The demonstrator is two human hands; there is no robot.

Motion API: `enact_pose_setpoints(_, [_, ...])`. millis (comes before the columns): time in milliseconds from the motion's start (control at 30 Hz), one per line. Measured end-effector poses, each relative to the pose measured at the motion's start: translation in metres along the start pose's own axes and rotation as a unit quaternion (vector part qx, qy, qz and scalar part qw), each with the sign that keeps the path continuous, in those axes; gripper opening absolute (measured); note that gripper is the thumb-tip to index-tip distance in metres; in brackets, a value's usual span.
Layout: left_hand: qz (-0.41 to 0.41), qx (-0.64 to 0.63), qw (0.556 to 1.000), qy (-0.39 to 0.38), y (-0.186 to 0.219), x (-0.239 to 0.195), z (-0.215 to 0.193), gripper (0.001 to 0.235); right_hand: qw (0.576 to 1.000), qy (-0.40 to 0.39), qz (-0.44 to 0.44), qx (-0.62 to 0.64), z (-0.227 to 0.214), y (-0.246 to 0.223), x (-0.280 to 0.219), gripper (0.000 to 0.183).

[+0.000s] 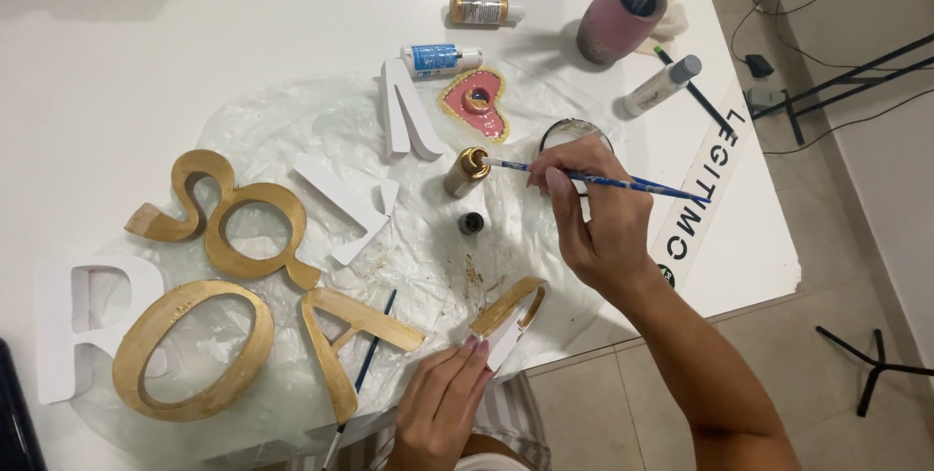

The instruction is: The person paints wooden letters with gold paint using a brush. They dip the brush into a container of gold paint and apply it to the surface of the letters, which are placed on a plastic sheet on a table.

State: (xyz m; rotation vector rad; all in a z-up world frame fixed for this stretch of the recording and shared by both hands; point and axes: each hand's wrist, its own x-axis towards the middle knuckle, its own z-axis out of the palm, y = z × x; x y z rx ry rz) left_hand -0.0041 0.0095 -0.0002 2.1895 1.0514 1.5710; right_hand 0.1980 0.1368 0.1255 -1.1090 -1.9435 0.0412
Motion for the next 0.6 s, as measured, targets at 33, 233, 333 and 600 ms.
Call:
enact_pose_setpoints(33, [0.002,-0.003,1.000,-0.005,0.000,0.000,0.000,0.028,1.000,0.000,0.005,0.003,0.001,0.000,-0.001,0.015])
enact_pose_setpoints(233, [0.000,0.017,1.000,0.002,0.000,-0.002,0.002,0.027,0.997,0.034,0.033,0.066,0.000,0.001,-0.007,0.015])
enact_pose_setpoints(333, [0.002,0.013,1.000,0.003,0.001,0.002,0.001,0.027,0.989,0.085,0.015,0.122,-0.005,0.007,-0.021,0.014])
enact_pose_setpoints(600, [0.005,0.015,0.999,-0.035,0.000,0.001,-0.001,0.029,0.929,0.094,0.271,0.234,-0.056,-0.010,-0.103,0.024])
